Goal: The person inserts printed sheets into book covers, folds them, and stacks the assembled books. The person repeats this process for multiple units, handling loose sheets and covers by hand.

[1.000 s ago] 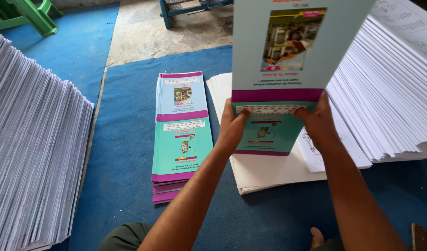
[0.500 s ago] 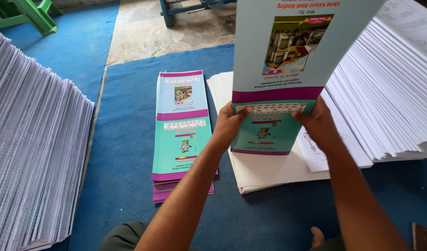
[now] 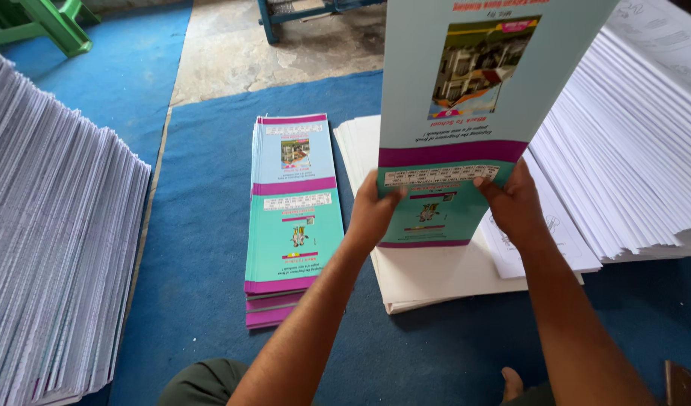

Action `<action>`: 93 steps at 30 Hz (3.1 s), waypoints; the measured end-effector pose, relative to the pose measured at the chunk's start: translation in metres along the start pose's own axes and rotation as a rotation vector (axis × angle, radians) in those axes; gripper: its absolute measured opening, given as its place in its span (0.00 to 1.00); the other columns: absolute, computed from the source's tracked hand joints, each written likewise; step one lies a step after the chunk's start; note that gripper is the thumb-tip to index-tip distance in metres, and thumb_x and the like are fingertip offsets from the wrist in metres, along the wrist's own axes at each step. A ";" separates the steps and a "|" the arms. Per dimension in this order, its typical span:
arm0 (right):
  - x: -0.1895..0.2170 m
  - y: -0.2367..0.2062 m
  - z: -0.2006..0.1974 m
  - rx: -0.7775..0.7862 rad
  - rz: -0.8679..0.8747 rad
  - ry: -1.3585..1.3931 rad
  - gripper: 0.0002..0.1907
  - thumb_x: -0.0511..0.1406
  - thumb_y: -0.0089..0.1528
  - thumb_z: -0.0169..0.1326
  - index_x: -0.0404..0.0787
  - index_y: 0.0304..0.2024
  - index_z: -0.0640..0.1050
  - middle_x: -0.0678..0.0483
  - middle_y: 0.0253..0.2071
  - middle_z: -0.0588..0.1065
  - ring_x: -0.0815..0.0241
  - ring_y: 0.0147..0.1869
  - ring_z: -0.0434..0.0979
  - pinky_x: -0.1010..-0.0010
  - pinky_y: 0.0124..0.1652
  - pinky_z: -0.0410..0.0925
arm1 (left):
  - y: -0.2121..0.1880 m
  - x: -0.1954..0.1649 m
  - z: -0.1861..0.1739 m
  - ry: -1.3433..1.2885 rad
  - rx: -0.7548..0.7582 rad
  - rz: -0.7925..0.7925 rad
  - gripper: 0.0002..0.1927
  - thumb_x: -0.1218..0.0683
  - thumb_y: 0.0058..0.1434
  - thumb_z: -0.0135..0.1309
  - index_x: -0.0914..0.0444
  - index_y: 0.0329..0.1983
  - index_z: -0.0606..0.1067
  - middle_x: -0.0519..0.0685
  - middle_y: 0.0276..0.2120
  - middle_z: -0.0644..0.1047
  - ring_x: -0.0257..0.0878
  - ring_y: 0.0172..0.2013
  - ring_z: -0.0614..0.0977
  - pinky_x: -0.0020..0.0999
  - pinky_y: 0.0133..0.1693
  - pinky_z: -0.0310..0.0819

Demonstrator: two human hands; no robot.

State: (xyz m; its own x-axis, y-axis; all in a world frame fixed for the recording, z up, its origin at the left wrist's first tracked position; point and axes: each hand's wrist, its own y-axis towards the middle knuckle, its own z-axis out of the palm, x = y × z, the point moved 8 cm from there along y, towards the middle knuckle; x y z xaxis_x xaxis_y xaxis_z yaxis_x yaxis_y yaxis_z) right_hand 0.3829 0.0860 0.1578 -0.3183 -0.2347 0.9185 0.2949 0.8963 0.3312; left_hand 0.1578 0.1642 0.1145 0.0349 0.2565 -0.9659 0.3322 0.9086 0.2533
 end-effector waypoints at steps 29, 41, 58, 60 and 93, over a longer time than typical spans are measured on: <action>-0.020 -0.033 0.027 0.360 0.443 -0.131 0.29 0.39 0.55 0.63 0.33 0.57 0.78 0.42 0.40 0.84 0.52 0.39 0.84 0.62 0.39 0.76 | -0.028 -0.017 -0.056 0.077 -0.156 -0.412 0.17 0.61 0.60 0.53 0.70 0.53 0.75 0.59 0.43 0.83 0.47 0.41 0.85 0.42 0.43 0.80; 0.067 -0.078 0.117 0.575 0.452 0.087 0.33 0.43 0.52 0.63 0.32 0.56 0.76 0.43 0.39 0.84 0.55 0.39 0.85 0.63 0.38 0.77 | -0.101 -0.096 -0.163 -0.058 -0.163 -0.519 0.16 0.63 0.62 0.52 0.74 0.52 0.75 0.62 0.41 0.83 0.45 0.37 0.85 0.41 0.42 0.83; 0.223 -0.074 0.278 0.782 0.350 0.259 0.32 0.39 0.53 0.64 0.31 0.58 0.75 0.44 0.39 0.82 0.58 0.37 0.82 0.67 0.34 0.74 | -0.155 -0.219 -0.357 0.111 -0.364 -0.517 0.14 0.62 0.59 0.57 0.75 0.47 0.78 0.64 0.38 0.83 0.49 0.34 0.86 0.43 0.39 0.83; 0.241 -0.072 0.299 0.819 0.316 0.295 0.31 0.38 0.54 0.63 0.30 0.57 0.75 0.44 0.40 0.82 0.58 0.38 0.82 0.67 0.35 0.75 | -0.164 -0.233 -0.385 0.161 -0.459 -0.581 0.15 0.62 0.59 0.58 0.74 0.47 0.76 0.64 0.39 0.83 0.49 0.35 0.86 0.43 0.40 0.83; 0.316 -0.099 0.563 1.029 0.206 0.451 0.21 0.31 0.61 0.58 0.30 0.56 0.74 0.45 0.47 0.81 0.57 0.44 0.84 0.67 0.39 0.79 | -0.222 -0.235 -0.646 0.331 -0.627 -0.561 0.16 0.62 0.53 0.60 0.71 0.45 0.79 0.61 0.42 0.81 0.49 0.44 0.82 0.44 0.48 0.77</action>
State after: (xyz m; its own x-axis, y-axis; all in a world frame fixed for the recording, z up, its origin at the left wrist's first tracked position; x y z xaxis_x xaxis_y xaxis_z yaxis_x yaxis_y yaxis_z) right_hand -0.2542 0.1354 0.2937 0.0648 0.0255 0.9976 -0.6404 0.7677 0.0219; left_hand -0.5329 0.1152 0.3195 -0.2824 -0.2847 -0.9161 -0.3593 0.9168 -0.1741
